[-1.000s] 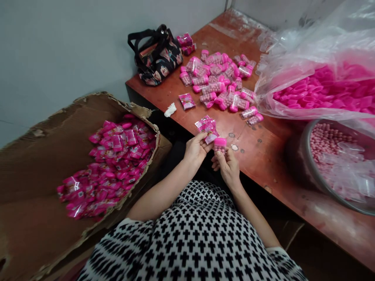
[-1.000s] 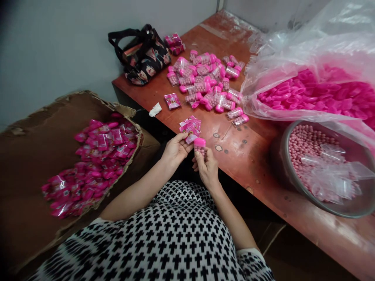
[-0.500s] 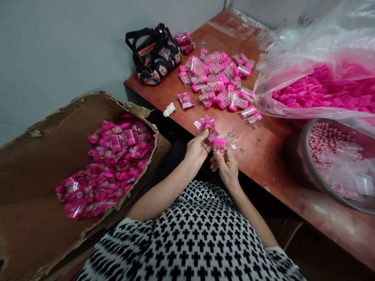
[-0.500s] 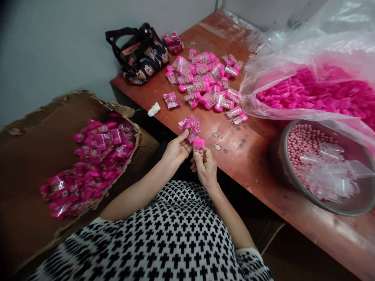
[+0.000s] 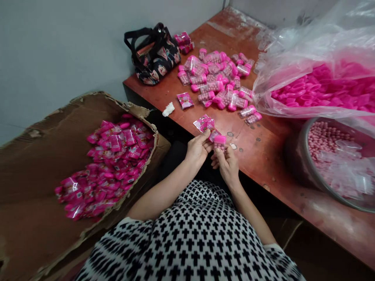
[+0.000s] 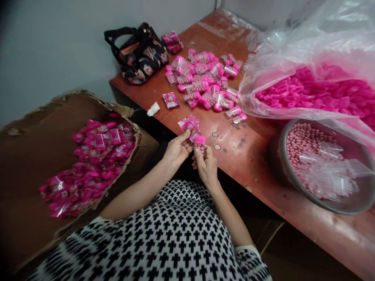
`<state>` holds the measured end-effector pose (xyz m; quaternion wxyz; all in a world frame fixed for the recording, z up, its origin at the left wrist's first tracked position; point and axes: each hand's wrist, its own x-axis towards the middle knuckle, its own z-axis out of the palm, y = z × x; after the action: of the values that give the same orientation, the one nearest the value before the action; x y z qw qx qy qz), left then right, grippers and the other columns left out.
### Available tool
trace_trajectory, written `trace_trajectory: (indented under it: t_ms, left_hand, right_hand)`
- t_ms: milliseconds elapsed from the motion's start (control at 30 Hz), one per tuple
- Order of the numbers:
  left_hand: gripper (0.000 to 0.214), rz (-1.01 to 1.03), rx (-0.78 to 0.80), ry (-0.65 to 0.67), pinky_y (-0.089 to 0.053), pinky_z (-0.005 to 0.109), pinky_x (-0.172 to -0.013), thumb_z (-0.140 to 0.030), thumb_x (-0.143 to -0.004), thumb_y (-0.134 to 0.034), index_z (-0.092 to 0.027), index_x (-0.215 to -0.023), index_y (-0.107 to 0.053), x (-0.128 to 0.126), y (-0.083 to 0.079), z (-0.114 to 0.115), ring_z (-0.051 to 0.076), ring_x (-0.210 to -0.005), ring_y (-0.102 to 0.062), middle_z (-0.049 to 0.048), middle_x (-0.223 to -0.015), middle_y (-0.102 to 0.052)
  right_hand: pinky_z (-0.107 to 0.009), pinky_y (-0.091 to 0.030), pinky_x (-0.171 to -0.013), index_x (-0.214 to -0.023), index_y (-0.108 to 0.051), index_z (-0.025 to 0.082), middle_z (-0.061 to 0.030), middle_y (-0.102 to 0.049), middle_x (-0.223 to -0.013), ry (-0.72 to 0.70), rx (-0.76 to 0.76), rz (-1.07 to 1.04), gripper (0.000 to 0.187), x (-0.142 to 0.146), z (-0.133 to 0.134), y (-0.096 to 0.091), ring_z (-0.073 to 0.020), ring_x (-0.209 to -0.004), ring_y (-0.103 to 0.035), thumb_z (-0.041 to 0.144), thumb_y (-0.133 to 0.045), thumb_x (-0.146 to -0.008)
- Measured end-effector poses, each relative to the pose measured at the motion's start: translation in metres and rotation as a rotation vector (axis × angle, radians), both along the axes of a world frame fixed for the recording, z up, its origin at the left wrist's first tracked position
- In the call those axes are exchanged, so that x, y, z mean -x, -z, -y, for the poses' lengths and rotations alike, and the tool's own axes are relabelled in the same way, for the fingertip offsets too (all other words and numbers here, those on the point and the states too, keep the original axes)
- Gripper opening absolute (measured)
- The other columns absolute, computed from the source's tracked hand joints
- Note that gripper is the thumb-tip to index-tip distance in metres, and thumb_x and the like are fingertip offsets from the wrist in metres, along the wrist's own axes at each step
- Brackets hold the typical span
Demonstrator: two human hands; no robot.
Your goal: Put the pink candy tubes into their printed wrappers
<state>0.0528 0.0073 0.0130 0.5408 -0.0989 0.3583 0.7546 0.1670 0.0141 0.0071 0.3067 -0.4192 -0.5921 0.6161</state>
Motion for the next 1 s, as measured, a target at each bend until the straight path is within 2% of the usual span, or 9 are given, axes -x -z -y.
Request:
trace_trajectory:
  t_ms: [100, 200, 367, 567, 633, 767, 833, 1000]
  left_hand:
    - [0.013, -0.061, -0.016, 0.049, -0.049, 0.022, -0.056, -0.018, -0.07, -0.073, -0.01, -0.071, -0.063, 0.001, -0.001, 0.0, 0.01, -0.054, -0.06, 0.0026, -0.062, -0.064]
    - [0.02, -0.141, -0.058, 0.129, -0.049, 0.022, -0.057, -0.024, -0.068, -0.074, -0.009, -0.075, -0.063, 0.004, -0.002, 0.001, 0.011, -0.055, -0.06, 0.0032, -0.064, -0.065]
    - [0.029, -0.256, -0.116, 0.237, -0.049, 0.021, -0.058, -0.025, -0.061, -0.08, -0.011, -0.081, -0.064, 0.004, -0.003, 0.001, 0.01, -0.056, -0.06, 0.0024, -0.069, -0.066]
    - [0.031, -0.284, -0.049, 0.305, -0.048, 0.022, -0.054, -0.031, -0.057, -0.081, -0.009, -0.063, -0.061, 0.004, -0.001, 0.001, 0.01, -0.051, -0.058, 0.0029, -0.058, -0.062]
    - [0.031, -0.313, -0.056, 0.33, -0.047, 0.022, -0.053, -0.032, -0.056, -0.081, -0.009, -0.06, -0.061, 0.006, 0.0, -0.001, 0.011, -0.05, -0.058, 0.0036, -0.056, -0.062]
    - [0.027, -0.414, -0.065, 0.352, -0.047, 0.022, -0.051, -0.029, -0.057, -0.08, -0.009, -0.055, -0.062, 0.011, 0.0, -0.003, 0.01, -0.047, -0.055, 0.0026, -0.053, -0.06]
    - [0.024, -0.48, -0.058, 0.363, -0.047, 0.021, -0.051, -0.028, -0.059, -0.079, -0.009, -0.056, -0.065, 0.012, -0.001, -0.003, 0.009, -0.048, -0.055, 0.0026, -0.053, -0.06]
    - [0.025, -0.518, -0.049, 0.39, -0.043, 0.021, -0.046, -0.032, -0.059, -0.079, -0.01, -0.063, -0.069, 0.007, -0.003, -0.001, 0.01, -0.046, -0.055, 0.0042, -0.056, -0.063]
  right_hand:
    - [-0.017, -0.044, -0.036, -0.091, -0.048, 0.019, 0.0066, -0.058, -0.059, -0.055, 0.087, -0.065, 0.031, 0.001, -0.002, -0.001, -0.0071, -0.04, -0.054, 0.047, -0.055, -0.082]
    - [-0.016, -0.043, -0.035, -0.087, -0.047, 0.02, 0.0067, -0.058, -0.058, -0.064, 0.151, -0.106, 0.031, 0.002, -0.005, -0.001, -0.0071, -0.04, -0.055, 0.048, -0.056, -0.081]
    - [-0.017, -0.045, -0.037, -0.091, -0.048, 0.02, 0.0062, -0.059, -0.06, -0.025, 0.065, -0.075, 0.03, 0.002, -0.005, 0.003, -0.0068, -0.041, -0.054, 0.047, -0.055, -0.082]
    - [-0.017, -0.046, -0.038, -0.096, -0.049, 0.02, 0.0063, -0.058, -0.062, 0.01, -0.035, -0.017, 0.032, 0.002, -0.005, 0.009, -0.0064, -0.042, -0.054, 0.048, -0.054, -0.082]
    - [-0.016, -0.045, -0.036, -0.095, -0.048, 0.02, 0.0065, -0.059, -0.061, -0.012, 0.016, -0.064, 0.032, 0.002, -0.007, 0.01, -0.0067, -0.041, -0.054, 0.048, -0.055, -0.082]
    - [-0.016, -0.041, -0.033, -0.088, -0.047, 0.02, 0.0064, -0.059, -0.058, -0.112, 0.228, -0.214, 0.031, 0.003, -0.013, 0.011, -0.0076, -0.039, -0.055, 0.049, -0.055, -0.081]
    - [-0.015, -0.04, -0.032, -0.085, -0.047, 0.02, 0.0064, -0.059, -0.057, -0.125, 0.269, -0.238, 0.031, 0.003, -0.015, 0.012, -0.0075, -0.038, -0.054, 0.05, -0.055, -0.081]
    - [-0.015, -0.042, -0.034, -0.085, -0.048, 0.02, 0.0069, -0.058, -0.057, -0.023, 0.054, -0.129, 0.031, 0.004, -0.018, 0.008, -0.0058, -0.039, -0.052, 0.049, -0.059, -0.079]
